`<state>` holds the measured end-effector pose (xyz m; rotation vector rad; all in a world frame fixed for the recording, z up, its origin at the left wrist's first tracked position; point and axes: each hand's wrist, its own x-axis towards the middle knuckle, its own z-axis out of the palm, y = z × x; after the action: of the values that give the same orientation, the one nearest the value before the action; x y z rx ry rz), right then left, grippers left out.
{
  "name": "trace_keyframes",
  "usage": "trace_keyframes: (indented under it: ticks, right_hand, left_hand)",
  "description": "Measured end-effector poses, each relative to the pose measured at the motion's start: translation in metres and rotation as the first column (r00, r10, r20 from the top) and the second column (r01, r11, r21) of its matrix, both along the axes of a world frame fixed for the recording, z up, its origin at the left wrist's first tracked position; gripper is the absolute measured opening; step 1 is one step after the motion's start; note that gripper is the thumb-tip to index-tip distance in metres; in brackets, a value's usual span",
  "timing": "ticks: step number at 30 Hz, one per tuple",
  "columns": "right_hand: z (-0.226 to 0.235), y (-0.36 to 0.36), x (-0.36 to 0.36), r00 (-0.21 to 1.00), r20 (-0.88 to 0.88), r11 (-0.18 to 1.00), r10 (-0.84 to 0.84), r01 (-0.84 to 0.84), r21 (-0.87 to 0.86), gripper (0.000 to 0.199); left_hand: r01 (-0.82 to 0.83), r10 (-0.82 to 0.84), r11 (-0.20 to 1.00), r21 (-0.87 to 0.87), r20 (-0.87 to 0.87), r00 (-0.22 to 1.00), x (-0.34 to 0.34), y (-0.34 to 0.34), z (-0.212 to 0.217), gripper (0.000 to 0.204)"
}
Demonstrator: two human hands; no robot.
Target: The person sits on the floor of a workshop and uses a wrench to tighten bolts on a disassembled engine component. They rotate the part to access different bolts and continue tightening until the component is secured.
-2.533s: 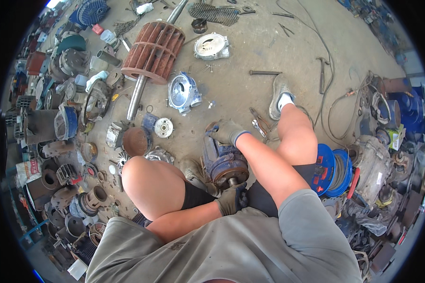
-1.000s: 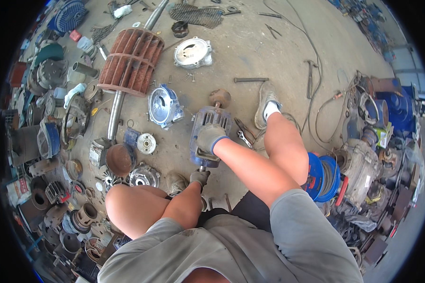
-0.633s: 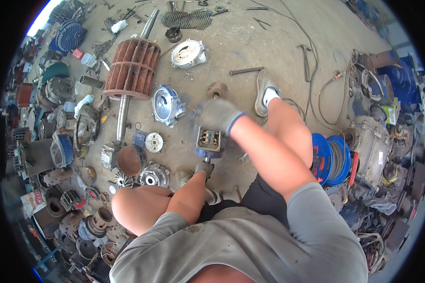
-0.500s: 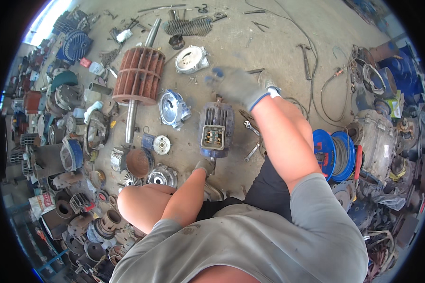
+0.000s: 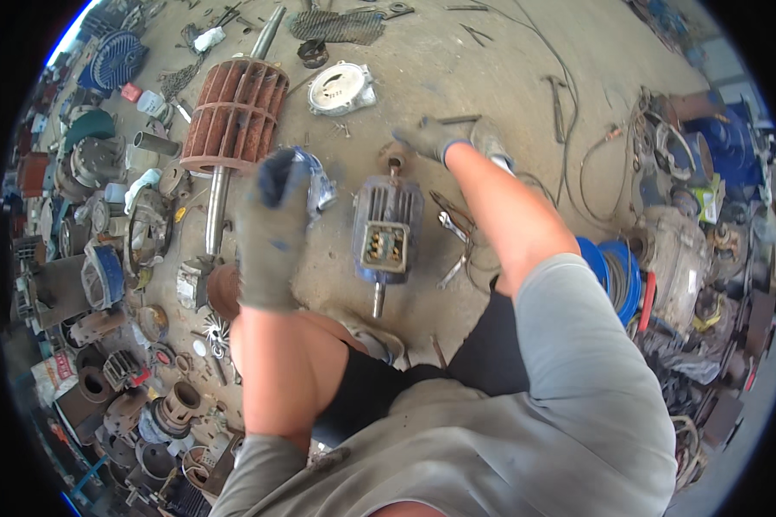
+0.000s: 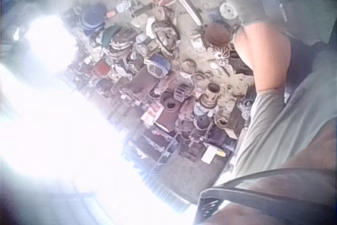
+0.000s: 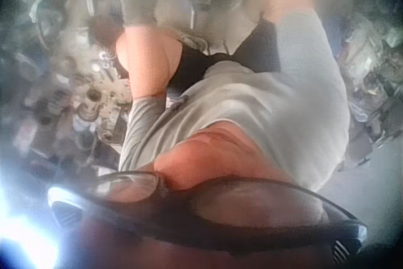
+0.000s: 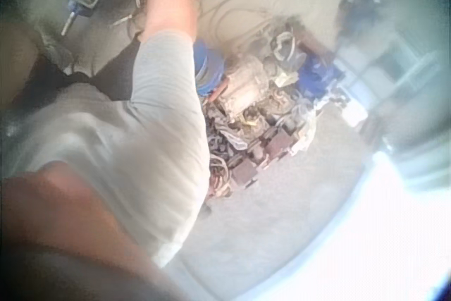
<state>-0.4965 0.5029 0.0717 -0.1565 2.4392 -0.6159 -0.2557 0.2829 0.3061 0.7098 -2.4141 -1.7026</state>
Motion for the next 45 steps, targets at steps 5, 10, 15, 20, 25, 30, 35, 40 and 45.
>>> trace_keyframes:
  ticks: [5, 10, 15, 20, 25, 30, 35, 40, 45]
  right_hand:
    - [-0.125, 0.002, -0.037, 0.977, 0.035, 0.954, 0.21, -0.213, 0.212, 0.098]
    - [-0.154, -0.028, -0.092, 0.73, 0.679, 0.966, 0.083, -0.225, 0.124, 0.08]
    - [-0.141, -0.069, -0.125, 0.646, 0.475, 0.69, 0.598, -0.716, 0.104, 0.048]
    - [-0.132, -0.067, -0.155, 0.848, 0.258, 0.829, 0.463, -0.517, 0.212, 0.048]
    - [-0.122, -0.021, -0.145, 0.996, 0.052, 0.984, 0.069, -0.076, 0.161, 0.061]
    - [-0.026, 0.13, -0.114, 0.979, 0.184, 0.979, 0.088, -0.119, 0.164, 0.059]
    - [0.168, 0.421, -0.044, 0.686, 0.364, 0.763, -0.63, 0.458, 0.457, 0.064]
    - [0.325, 0.627, 0.083, 0.791, 0.416, 0.631, -0.449, -0.049, 0.774, 0.07]
    - [0.386, 0.607, 0.123, 0.49, 0.377, 0.589, -0.786, 0.405, 0.7, 0.082]
  left_hand:
    - [0.719, -0.57, 0.583, -0.378, 0.44, 0.694, -0.03, 0.031, -0.023, 0.037]
    - [0.847, -0.777, 0.526, 0.083, 0.452, 0.438, -0.067, 0.018, -0.046, 0.041]
    - [0.597, -0.562, 0.799, 0.071, 0.444, 0.698, -0.095, 0.01, -0.045, 0.049]
    - [0.464, -0.5, 0.865, 0.189, 0.378, 0.779, -0.1, 0.03, -0.048, 0.06]
    - [0.266, -0.367, 0.922, 0.28, 0.42, 0.83, -0.073, 0.049, -0.087, 0.056]
    - [-0.528, 0.181, 0.737, 0.422, 0.629, 0.756, 0.001, 0.036, -0.099, 0.043]
    - [-0.452, 0.163, 0.878, 0.159, 0.788, 0.594, 0.088, -0.011, 0.019, 0.042]
    - [0.013, 0.06, 0.997, -0.071, 0.909, 0.413, 0.139, -0.04, 0.202, 0.038]
    - [0.508, -0.106, 0.848, 0.153, 0.987, -0.119, 0.127, -0.025, 0.295, 0.042]
